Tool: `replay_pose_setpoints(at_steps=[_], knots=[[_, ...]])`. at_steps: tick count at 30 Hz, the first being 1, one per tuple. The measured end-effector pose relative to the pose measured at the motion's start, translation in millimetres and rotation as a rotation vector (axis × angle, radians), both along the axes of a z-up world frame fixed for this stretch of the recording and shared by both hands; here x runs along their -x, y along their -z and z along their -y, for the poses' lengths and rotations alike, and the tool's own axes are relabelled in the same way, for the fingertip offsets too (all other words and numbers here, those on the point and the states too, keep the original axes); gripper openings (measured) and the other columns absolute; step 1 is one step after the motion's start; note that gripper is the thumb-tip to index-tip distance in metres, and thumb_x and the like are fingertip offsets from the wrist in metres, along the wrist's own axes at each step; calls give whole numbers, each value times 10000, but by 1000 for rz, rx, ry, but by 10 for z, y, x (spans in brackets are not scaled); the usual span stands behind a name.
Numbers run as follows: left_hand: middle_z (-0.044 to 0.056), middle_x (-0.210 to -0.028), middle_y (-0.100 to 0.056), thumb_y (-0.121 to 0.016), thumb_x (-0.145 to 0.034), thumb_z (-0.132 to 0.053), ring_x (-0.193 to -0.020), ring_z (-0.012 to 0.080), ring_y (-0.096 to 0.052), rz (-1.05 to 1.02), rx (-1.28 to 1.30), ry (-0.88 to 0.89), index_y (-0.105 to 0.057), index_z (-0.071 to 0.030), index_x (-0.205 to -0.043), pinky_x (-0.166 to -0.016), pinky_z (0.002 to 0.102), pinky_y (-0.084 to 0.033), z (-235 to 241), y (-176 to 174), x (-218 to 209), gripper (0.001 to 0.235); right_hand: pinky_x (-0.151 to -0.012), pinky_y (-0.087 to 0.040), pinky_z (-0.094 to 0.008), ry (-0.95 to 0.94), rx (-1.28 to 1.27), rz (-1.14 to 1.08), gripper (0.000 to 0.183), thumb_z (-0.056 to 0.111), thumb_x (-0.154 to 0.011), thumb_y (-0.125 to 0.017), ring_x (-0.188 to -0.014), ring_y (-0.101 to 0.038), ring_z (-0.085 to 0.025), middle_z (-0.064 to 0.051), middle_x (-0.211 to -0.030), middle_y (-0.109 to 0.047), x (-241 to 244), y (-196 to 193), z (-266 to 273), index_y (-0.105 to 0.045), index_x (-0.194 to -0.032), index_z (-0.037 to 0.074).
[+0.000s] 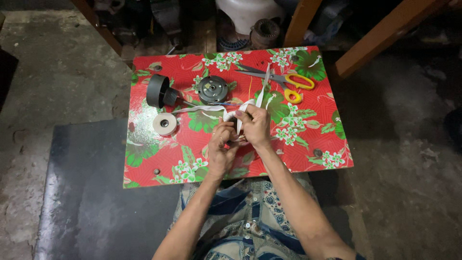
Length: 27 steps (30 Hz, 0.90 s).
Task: The person wraps a white ribbon or tape around a cylindrical object, likely a motor or spool, on a red floral table. They repeatedly pull the ribbon taut and wind it around the object's circumference, occasionally adjusting the position of the object and the ribbon ends.
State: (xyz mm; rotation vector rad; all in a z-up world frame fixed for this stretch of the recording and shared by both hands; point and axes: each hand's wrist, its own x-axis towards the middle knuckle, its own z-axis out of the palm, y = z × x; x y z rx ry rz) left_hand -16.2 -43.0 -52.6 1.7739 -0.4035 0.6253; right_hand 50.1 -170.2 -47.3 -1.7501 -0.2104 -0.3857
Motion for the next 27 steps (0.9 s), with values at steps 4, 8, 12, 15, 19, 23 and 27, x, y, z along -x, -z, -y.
replay_pose_setpoints(at_steps=[4, 8, 12, 15, 19, 23, 27], knots=[[115, -1002, -640, -715, -668, 124, -1083, 290, -632, 11, 15, -13, -522, 0, -830, -1278, 521, -315, 1, -11, -2, 280, -506, -393, -256, 3, -23, -37, 161, 40, -896, -754, -594, -452, -19, 28, -617, -547, 4, -22, -13, -665, -778, -23], [125, -1013, -638, -712, -633, 131, -1075, 298, -627, 12, 7, -11, -519, 1, -820, -1273, 527, -307, -1, 31, -12, 299, -490, -404, -249, -17, -75, -52, 158, 40, -899, -756, -586, -453, -13, 37, -627, -542, -12, -8, -7, -674, -775, -11], [120, -1026, -657, -763, -644, 105, -1084, 291, -639, -1, -8, -15, -531, 4, -832, -1295, 524, -325, -10, 88, -21, 316, -471, -393, -251, -1, 10, -65, 156, 53, -900, -772, -529, -495, -34, 24, -594, -560, -47, 54, 19, -693, -782, -12], [105, -991, -690, -924, -612, -58, -1097, 296, -657, 14, -8, 24, -644, -26, -850, -1235, 511, -344, -59, 40, -47, 369, -477, -422, -235, -160, -40, -73, 139, 68, -937, -731, -535, -553, -29, 30, -646, -628, -117, 60, 102, -708, -821, -6], [114, -1014, -704, -942, -588, -133, -1159, 324, -635, -36, -86, 148, -681, -20, -952, -1165, 495, -378, -232, -60, -8, 462, -485, -451, -217, -348, -18, -132, 151, 107, -972, -690, -536, -573, -18, 38, -679, -653, -205, 82, 213, -736, -871, 5], [108, -1052, -718, -897, -649, -103, -1189, 299, -638, -90, -93, 107, -711, -35, -975, -1141, 473, -419, -208, -88, 44, 381, -489, -443, -215, -355, -51, -112, 180, 131, -990, -682, -545, -571, -19, 32, -676, -649, -226, 134, 230, -732, -863, 13], [103, -1008, -737, -872, -706, -87, -1182, 277, -657, -27, -88, 73, -751, -41, -916, -1201, 488, -384, -169, -34, 13, 247, -478, -433, -212, -362, -88, -130, 185, 144, -992, -683, -537, -563, -16, 38, -668, -640, -217, 179, 222, -709, -853, 25]])
